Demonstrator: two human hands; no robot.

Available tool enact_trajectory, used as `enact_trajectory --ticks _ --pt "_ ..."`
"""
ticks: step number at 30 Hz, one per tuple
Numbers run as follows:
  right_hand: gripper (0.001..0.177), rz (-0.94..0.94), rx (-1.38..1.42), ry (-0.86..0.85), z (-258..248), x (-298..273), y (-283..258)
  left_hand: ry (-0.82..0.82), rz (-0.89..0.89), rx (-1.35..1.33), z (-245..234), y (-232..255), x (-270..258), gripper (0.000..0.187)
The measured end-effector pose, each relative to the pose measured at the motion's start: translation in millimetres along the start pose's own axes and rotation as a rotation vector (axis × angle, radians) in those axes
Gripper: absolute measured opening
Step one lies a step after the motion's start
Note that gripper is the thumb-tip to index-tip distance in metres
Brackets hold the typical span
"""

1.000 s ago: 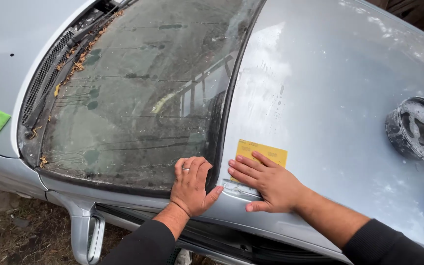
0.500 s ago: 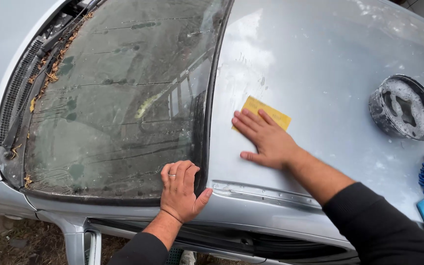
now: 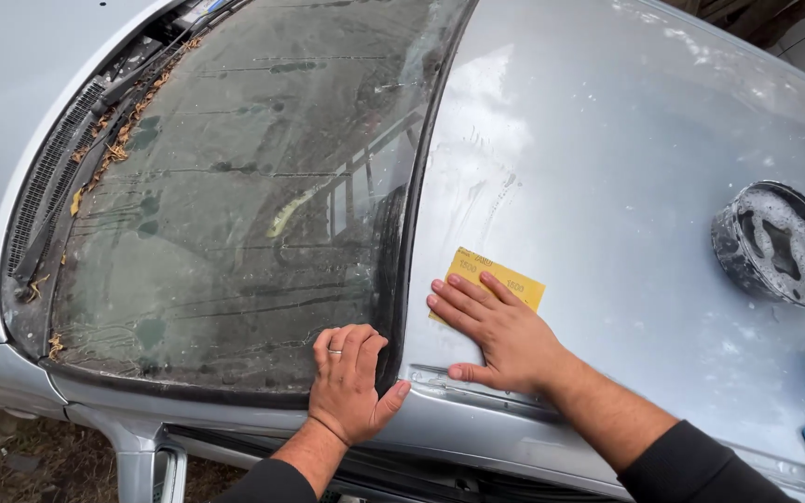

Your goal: The person sands the hood of a silver car using a yellow sandpaper sheet and a blue sanding block. They alternate between the two tools, rubbing the surface near the windshield and occasionally dipping the sandpaper into a bowl of water.

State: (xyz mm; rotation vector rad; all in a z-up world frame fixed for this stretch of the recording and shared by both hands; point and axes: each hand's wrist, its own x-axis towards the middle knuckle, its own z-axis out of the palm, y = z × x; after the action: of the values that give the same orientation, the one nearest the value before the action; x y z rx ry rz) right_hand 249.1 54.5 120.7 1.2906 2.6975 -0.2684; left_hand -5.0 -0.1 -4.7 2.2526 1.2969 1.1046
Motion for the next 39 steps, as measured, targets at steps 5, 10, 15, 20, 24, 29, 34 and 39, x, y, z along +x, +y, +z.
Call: enact_trajectory --ticks 5,10,15,20,24,29,34,39 --pt "0.087 0.168 -0.003 0.104 -2.9 51.3 58.9 -0.022 -0.024 0.005 0.6 4.7 -5.7 0.06" --pt "0.093 -0.011 -0.003 0.071 0.3 6.0 -16.2 0.047 0.022 0.011 1.7 -2.6 7.5 0.061" --pt "0.085 0.104 -0.02 0.091 -0.8 54.4 41.7 0.018 0.036 -0.006 4.5 -1.8 4.0 0.061" --pt "0.089 0.057 -0.032 0.115 2.5 25.8 0.6 0.0 0.029 0.03 -0.2 0.0 4.1 0.062" --pt "0.093 -0.048 0.005 0.029 6.7 13.6 -9.7 0.016 0.014 0.008 3.5 -2.0 -1.9 0.061" --pt "0.09 0.217 -0.002 0.11 -2.6 85.1 71.8 -0.023 -0.002 0.009 5.1 2.2 -3.1 0.062" --pt "0.095 0.088 -0.083 0.104 3.3 62.5 32.4 0.046 0.02 0.005 3.8 -3.7 0.2 0.062" --pt "0.09 0.349 -0.027 0.108 -6.6 125.1 120.9 0.029 0.04 -0.007 9.5 -4.8 -2.8 0.063"
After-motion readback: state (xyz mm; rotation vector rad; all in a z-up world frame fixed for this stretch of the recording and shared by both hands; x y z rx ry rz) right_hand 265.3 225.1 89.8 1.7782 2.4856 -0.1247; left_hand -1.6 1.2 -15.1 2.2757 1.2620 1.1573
